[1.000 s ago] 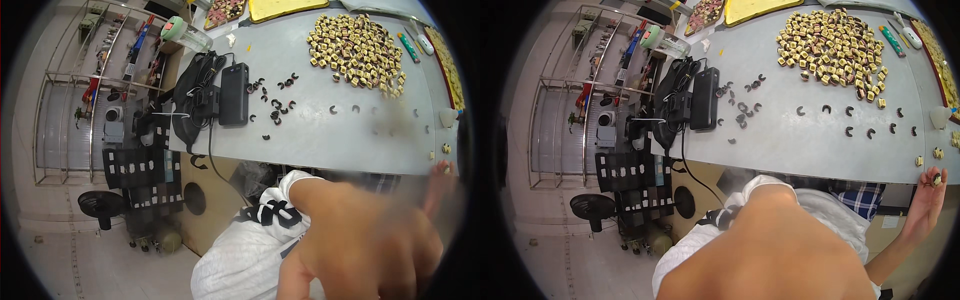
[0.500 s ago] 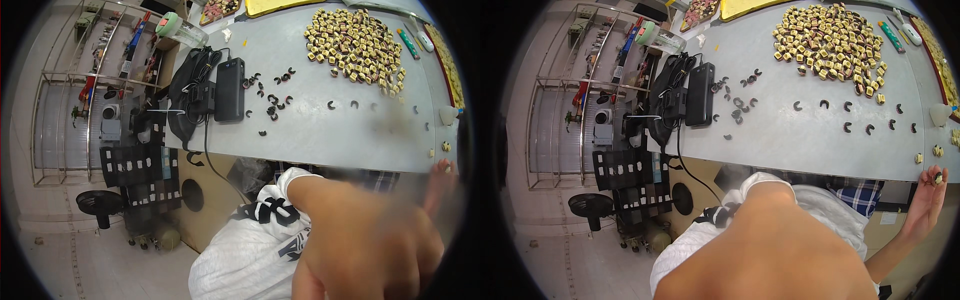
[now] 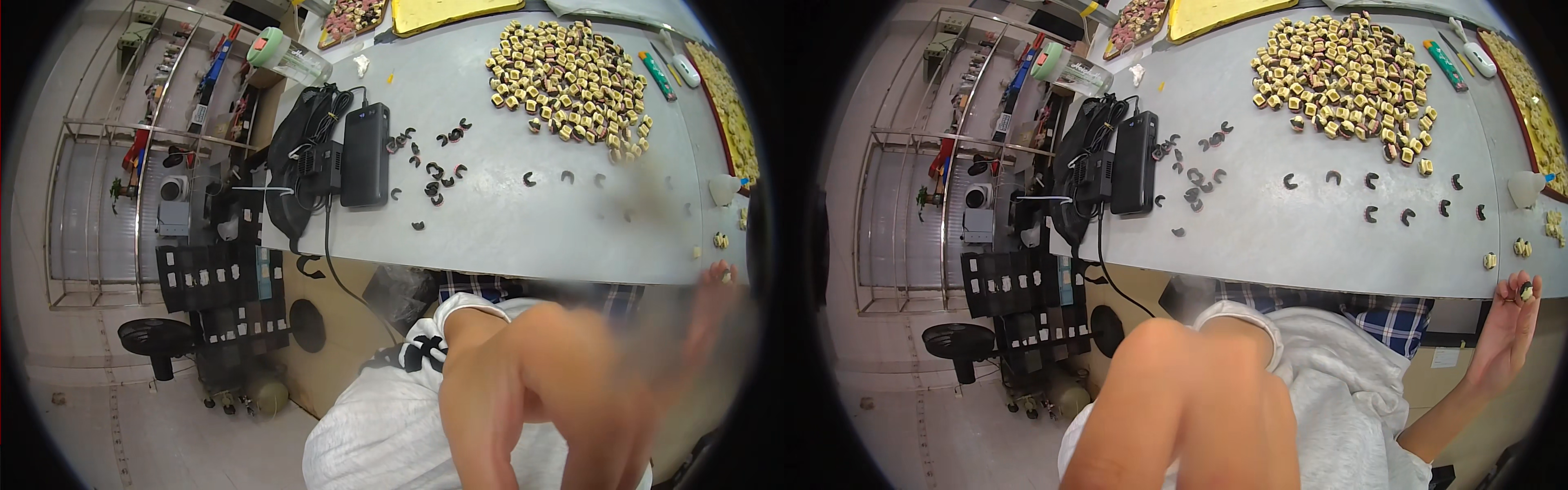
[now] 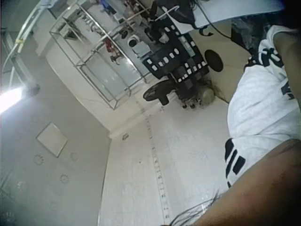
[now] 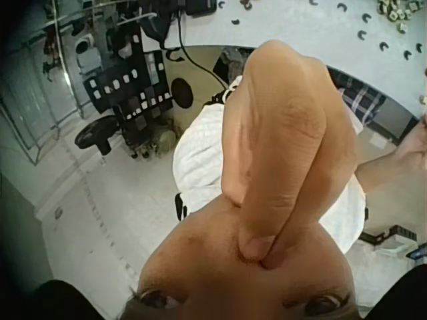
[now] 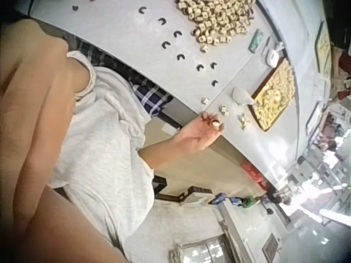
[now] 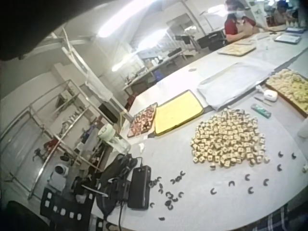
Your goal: The person arranges small curved pieces on the table, applies glue to them with a glue bottle, and attaches them onto miniature head pieces by hand.
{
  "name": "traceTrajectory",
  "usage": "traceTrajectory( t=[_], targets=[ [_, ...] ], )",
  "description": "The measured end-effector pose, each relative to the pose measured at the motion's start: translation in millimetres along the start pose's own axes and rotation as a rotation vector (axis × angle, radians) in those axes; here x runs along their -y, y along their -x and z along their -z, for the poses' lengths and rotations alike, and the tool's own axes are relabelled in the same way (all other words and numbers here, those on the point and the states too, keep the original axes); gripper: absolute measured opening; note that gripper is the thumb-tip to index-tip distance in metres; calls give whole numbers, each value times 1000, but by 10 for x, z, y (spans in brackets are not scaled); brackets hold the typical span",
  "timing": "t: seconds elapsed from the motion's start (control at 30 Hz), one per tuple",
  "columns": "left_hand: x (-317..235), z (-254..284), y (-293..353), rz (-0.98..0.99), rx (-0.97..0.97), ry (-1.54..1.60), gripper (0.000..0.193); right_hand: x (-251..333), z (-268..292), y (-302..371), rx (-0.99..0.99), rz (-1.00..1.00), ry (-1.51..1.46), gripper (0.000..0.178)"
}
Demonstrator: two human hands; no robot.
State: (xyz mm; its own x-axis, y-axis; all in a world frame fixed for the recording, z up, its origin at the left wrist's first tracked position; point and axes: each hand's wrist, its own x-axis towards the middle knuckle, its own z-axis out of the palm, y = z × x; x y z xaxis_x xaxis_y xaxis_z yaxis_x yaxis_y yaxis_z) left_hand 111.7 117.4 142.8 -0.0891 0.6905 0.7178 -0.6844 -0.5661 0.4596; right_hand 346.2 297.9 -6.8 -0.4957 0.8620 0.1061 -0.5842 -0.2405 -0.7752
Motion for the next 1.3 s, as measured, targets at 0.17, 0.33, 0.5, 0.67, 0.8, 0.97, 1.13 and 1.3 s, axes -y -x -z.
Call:
traceTrajectory(
  t=[0.17, 0.33, 0.5, 0.67, 0.8, 0.97, 1.13, 1.3],
  targets=[
    [77, 7, 6, -2, -18, 36, 36, 46, 169, 45, 33, 2, 3, 39],
    [101, -12, 60, -19, -45, 43, 38, 62, 310, 19, 96, -12, -4, 38],
    [116, 33, 63, -25, -86, 35, 40, -41, 414, -66, 127, -36, -25, 38],
    [158, -3, 77, -39, -98, 42, 42, -10, 331, -16, 108, -19, -34, 38],
    [68, 14, 70, -46, -115, 46, 44, -14, 298, 16, 87, -11, -45, 37],
    [77, 1, 92, -60, -139, 46, 46, -34, 259, 18, 70, -5, -58, 37],
    [204, 20, 90, -70, -160, 44, 48, -68, 250, -5, 51, 2, -77, 37],
    [140, 40, 88, -88, -180, 50, 51, -58, 196, -15, 33, 13, -83, 37]
  ],
)
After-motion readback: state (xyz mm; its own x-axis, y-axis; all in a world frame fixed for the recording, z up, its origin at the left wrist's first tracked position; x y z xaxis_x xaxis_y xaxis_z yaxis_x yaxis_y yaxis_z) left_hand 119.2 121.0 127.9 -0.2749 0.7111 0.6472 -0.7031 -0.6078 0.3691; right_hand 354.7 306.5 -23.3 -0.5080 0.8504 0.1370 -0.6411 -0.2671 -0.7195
